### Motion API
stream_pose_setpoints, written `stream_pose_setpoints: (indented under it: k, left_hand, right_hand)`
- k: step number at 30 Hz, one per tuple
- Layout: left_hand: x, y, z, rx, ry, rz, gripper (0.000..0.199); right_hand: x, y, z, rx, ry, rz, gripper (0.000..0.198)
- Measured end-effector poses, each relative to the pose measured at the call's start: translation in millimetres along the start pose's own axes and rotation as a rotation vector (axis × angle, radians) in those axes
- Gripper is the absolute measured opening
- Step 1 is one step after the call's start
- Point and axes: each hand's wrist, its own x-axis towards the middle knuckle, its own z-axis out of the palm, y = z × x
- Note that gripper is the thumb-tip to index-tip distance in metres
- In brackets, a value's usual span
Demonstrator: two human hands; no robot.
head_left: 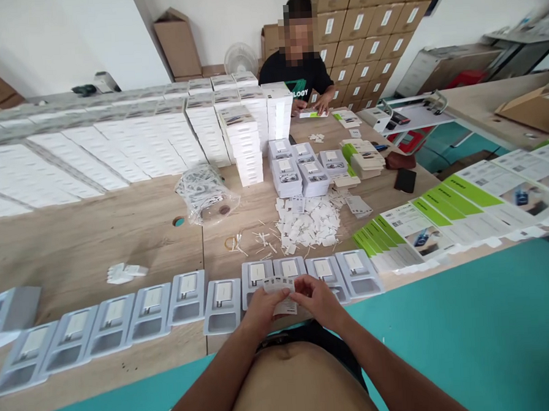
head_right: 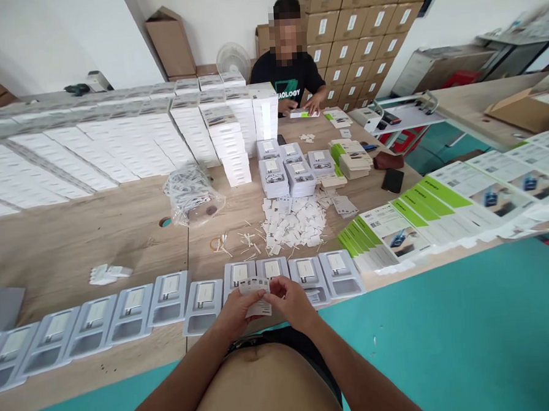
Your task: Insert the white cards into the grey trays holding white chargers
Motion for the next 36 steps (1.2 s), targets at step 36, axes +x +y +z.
stream_pose_setpoints:
  k: [36]
  left_hand:
    - [3.6, 6.9, -2.8, 0.413, -0.034, 0.289, 0.021]
  right_hand:
    - [-9.3, 8.2, 0.3, 0.253, 0.015, 0.150, 0.033]
